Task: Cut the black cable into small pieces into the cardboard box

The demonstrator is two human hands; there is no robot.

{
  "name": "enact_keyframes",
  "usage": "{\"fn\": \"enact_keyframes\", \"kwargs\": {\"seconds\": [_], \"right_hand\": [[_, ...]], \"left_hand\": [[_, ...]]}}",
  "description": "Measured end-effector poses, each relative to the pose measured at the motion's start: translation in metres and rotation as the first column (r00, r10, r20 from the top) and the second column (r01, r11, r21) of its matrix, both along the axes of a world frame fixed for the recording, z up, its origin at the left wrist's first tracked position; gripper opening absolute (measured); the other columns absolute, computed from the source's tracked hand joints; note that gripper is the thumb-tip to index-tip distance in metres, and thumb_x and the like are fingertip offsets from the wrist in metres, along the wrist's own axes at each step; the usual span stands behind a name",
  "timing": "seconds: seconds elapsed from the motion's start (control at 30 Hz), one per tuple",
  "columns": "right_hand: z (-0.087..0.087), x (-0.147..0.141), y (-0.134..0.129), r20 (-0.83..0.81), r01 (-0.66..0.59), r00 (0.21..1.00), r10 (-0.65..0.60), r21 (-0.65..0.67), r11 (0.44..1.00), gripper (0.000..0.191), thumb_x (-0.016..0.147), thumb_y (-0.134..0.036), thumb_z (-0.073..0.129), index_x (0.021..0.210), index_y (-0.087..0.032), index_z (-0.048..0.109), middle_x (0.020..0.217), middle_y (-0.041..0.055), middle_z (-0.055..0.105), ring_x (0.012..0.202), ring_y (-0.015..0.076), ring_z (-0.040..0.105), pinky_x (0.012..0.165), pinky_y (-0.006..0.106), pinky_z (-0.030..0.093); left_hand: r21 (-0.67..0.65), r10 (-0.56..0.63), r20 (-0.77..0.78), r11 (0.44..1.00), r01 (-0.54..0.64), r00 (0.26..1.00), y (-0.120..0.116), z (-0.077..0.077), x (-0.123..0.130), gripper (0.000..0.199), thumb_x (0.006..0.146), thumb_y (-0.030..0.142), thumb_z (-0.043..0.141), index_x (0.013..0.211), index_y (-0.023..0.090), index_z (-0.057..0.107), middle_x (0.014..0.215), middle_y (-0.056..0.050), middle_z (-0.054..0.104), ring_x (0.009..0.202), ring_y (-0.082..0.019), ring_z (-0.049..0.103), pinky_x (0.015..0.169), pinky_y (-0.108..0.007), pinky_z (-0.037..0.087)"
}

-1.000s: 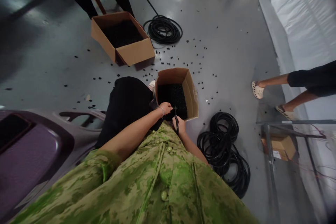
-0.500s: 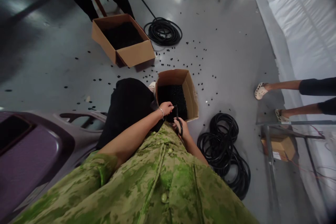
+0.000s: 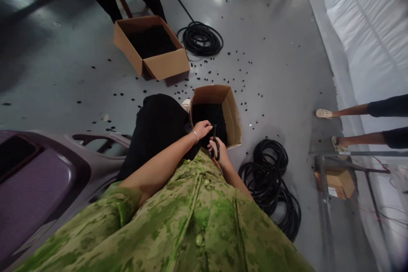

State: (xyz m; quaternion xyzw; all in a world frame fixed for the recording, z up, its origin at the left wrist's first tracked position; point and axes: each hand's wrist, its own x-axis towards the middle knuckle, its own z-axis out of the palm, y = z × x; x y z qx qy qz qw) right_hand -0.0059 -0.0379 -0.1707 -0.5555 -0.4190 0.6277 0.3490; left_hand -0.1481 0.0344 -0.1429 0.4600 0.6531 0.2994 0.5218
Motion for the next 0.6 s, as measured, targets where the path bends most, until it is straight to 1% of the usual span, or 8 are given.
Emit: {"fn": "enact_keyframes", "kwargs": {"seconds": [0.07,0.2,0.37,0.6], "right_hand": [[0.0015,-0.0024,0.0022,0.003,0.004,1.0,-0.004,0.024,1.0,0.039,0.078,-0.047,0.067,0.103,-0.017,0.063,0.072,-0.0003,0.063,0.055,0.0097,0.053,0.053,0.021,0.042],[0.002,-0.0036,0.0023,0.002,0.022,1.0,-0.022,0.048,0.999,0.039,0.078,-0.048,0.066,0.103,-0.017,0.063,0.072,-0.0001,0.063,0.056,0.0095,0.053,0.054,0.021,0.044],[0.0015,-0.0023,0.0018,0.004,0.019,1.0,-0.019,0.031,0.999,0.041,0.078,-0.049,0.066,0.104,-0.017,0.062,0.071,-0.0007,0.062,0.056,0.0099,0.053,0.054,0.022,0.044],[0.0007,-0.003,0.0025,0.011,0.009,1.0,-0.009,0.018,1.0,0.041,0.078,-0.047,0.066,0.105,-0.017,0.062,0.072,-0.0002,0.063,0.057,0.0105,0.054,0.056,0.022,0.045]], "left_hand": [[0.022,-0.032,-0.016,0.999,0.032,0.999,-0.0002,0.0023,-0.0003,0.012,0.077,0.019,0.057,0.066,0.017,0.055,0.055,0.005,0.05,0.056,-0.01,0.045,0.058,-0.023,0.036],[0.018,-0.059,-0.057,0.998,0.06,0.997,-0.0008,0.0031,-0.0006,0.011,0.078,0.019,0.056,0.067,0.017,0.056,0.057,0.005,0.051,0.057,-0.011,0.046,0.06,-0.024,0.037],[0.024,-0.08,-0.099,0.996,0.083,0.992,-0.0009,-0.0005,-0.0008,0.01,0.079,0.02,0.056,0.07,0.016,0.06,0.058,0.004,0.052,0.059,-0.012,0.047,0.06,-0.024,0.037],[0.039,-0.088,-0.126,0.995,0.093,0.988,-0.0009,-0.0031,-0.0021,0.01,0.079,0.022,0.056,0.074,0.016,0.063,0.06,0.003,0.055,0.061,-0.013,0.049,0.062,-0.024,0.04]]}}
